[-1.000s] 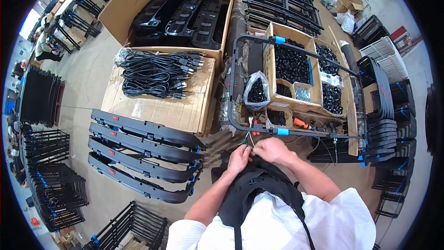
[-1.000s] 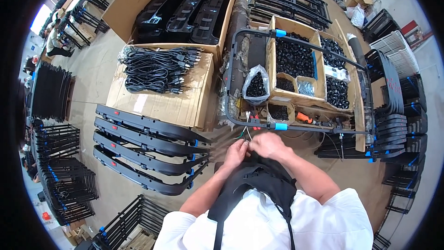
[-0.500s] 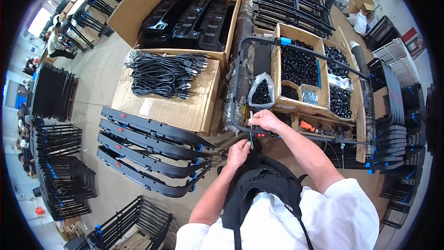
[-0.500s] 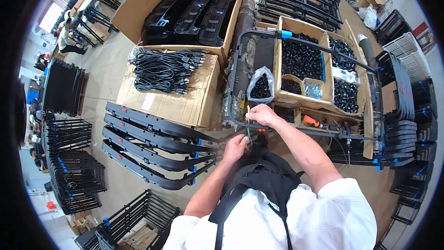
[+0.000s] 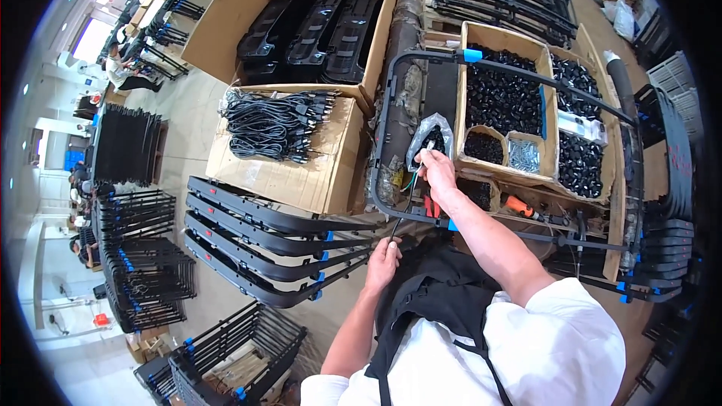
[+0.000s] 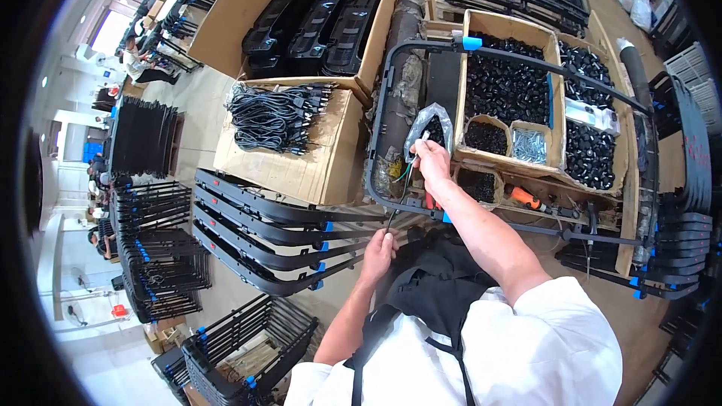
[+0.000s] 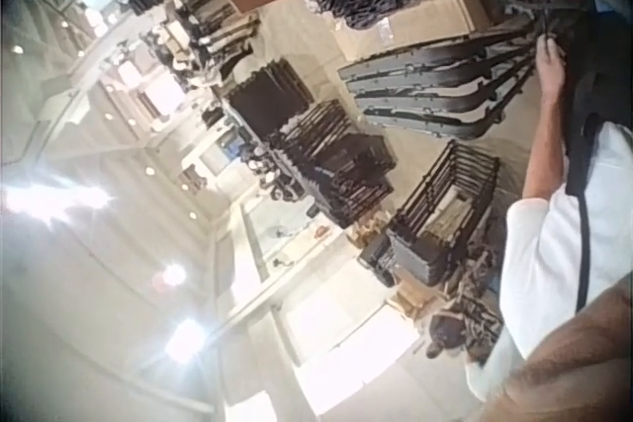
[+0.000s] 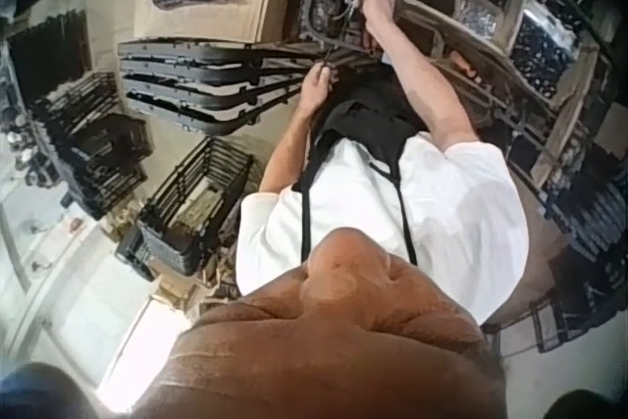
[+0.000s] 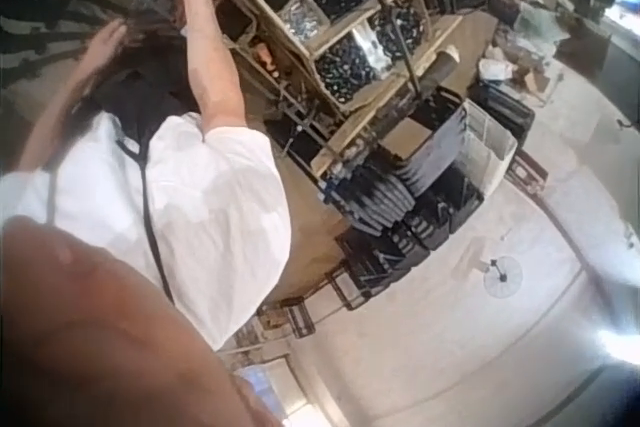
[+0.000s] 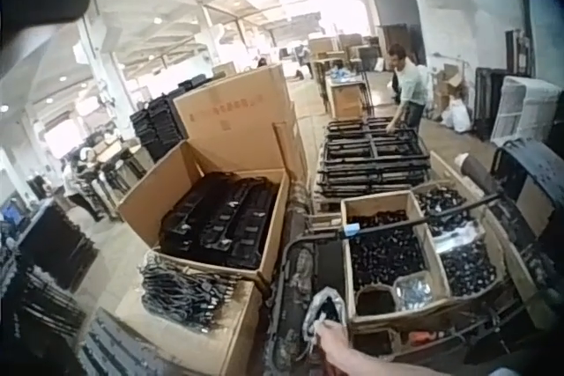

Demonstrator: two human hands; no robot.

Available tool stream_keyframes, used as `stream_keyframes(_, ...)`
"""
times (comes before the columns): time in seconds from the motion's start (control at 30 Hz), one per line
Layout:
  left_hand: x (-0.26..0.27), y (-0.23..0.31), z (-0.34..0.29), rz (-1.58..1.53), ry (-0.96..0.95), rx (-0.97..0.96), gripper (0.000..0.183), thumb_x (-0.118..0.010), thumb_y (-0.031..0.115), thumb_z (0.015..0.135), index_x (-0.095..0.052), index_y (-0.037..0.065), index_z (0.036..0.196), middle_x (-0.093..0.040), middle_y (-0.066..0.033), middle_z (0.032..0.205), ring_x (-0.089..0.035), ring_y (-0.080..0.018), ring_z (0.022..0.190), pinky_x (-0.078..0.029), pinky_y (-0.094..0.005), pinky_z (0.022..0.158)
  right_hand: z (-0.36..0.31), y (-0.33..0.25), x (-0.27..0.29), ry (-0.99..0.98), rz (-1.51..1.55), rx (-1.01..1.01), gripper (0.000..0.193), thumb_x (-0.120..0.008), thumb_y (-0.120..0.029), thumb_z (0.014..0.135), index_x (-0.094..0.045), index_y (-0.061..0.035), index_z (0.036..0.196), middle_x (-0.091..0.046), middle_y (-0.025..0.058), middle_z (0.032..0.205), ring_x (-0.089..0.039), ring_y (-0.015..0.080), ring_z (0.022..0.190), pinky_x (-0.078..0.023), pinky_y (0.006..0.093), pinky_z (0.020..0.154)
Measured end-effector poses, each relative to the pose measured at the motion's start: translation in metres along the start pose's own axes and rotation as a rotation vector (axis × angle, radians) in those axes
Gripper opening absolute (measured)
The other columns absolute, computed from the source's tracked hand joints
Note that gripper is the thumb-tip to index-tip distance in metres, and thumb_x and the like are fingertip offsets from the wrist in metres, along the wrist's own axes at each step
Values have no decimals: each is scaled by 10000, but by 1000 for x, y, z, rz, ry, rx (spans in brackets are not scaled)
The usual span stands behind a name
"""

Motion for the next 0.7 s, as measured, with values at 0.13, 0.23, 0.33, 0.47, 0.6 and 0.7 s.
stream_keyframes(0.13,-10,36,-12,330,9,3,289,-546,256,1096,-707,64,1239,-623,-2,769,-583,-114,723,-493,-300,705,14,-10,-12,-76,-230,59,297,-630,-255,1033,-741,4,939,-692,46,815,-595,119,590,-486,306,609)
stream_keyframes(0.23,-8,44,-11,239,49,37,288,-557,249,1091,-727,56,1221,-600,28,760,-555,-88,711,-477,-280,676,13,-16,-15,-60,-227,95,287,-668,-254,998,-738,2,889,-686,53,760,-610,132,563,-492,322,571)
stream_keyframes(0.33,4,4,5,48,81,135,281,-567,265,1083,-733,95,1235,-662,-35,797,-620,-139,771,-519,-327,753,10,-16,-19,-49,-224,100,295,-657,-264,1006,-743,-3,900,-693,51,769,-618,139,562,-496,317,574)
stream_keyframes(0.47,-5,-4,20,72,71,-60,289,-576,254,1088,-731,61,1236,-572,39,767,-536,-69,712,-467,-268,669,11,-16,-16,-50,-260,114,319,-636,-282,1023,-743,-10,894,-688,51,769,-622,137,567,-488,311,574)
stream_keyframes(0.6,-11,-5,12,-149,-104,9,285,-546,247,1109,-708,54,1241,-561,47,771,-497,-47,685,-439,-232,635,-18,-36,-46,-268,-264,118,306,-588,-283,1069,-693,-22,949,-680,48,790,-627,125,584,-493,294,563)
stream_keyframes(0.7,-11,-4,12,-142,-92,-22,280,-527,236,1115,-698,60,1251,-559,46,780,-489,-42,668,-435,-224,623,-11,-43,-57,-260,-304,193,297,-587,-281,1074,-681,-25,959,-684,53,798,-649,127,608,-509,285,566)
Point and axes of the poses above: each hand's wrist, its own z-axis towards the middle knuckle, its own x-axis out of the back of the hand, y = z × x, the point moved 7 cm from there along z, towards the middle knuckle
